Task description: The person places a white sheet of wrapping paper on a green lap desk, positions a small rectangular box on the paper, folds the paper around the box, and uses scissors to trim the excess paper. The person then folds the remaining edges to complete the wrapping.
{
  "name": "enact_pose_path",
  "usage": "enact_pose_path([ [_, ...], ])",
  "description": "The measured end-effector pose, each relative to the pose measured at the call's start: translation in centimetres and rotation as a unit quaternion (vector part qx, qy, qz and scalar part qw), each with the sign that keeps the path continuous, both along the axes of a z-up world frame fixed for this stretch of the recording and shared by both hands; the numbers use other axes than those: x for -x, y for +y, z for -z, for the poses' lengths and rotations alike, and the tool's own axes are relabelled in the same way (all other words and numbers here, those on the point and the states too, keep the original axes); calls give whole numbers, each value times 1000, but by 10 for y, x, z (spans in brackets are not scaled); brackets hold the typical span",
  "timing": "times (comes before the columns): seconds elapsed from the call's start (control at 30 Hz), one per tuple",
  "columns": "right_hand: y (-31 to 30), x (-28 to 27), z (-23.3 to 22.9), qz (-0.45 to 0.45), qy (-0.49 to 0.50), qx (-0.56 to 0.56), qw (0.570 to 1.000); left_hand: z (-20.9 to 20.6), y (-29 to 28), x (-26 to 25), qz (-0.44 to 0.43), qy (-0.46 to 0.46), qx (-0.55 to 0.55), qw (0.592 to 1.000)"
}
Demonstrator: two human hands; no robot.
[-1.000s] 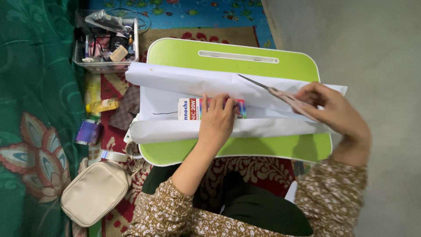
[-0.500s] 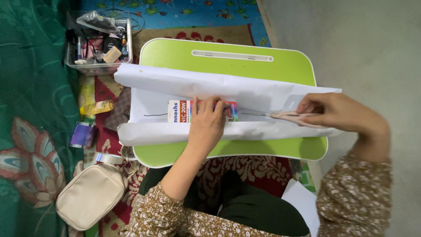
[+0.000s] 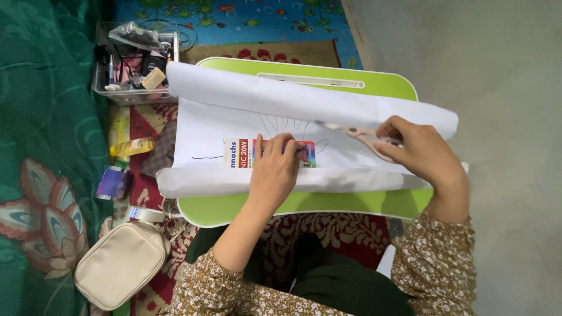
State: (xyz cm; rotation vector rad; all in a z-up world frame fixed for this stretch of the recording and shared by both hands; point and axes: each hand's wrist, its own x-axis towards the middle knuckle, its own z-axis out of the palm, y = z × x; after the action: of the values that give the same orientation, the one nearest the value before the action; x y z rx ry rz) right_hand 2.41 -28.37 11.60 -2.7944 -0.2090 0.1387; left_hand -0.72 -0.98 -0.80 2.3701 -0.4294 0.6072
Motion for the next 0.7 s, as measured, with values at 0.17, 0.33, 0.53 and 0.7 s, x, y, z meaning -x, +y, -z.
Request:
enact_pose_path([
  [0.17, 8, -8, 12, 15, -82, -1, 997, -4, 0, -1, 8, -7, -13, 1000],
  [0.33, 16, -14, 30, 12, -192, 11, 981, -5, 2, 1, 15, -13, -9, 1000],
  [0.53, 34, -37, 60, -26, -244, -56, 968, 1, 0, -1, 5, -15, -19, 1000],
  [0.7, 59, -46, 72, -87, -243, -73, 963, 7, -3, -3, -4, -24, -28, 999],
])
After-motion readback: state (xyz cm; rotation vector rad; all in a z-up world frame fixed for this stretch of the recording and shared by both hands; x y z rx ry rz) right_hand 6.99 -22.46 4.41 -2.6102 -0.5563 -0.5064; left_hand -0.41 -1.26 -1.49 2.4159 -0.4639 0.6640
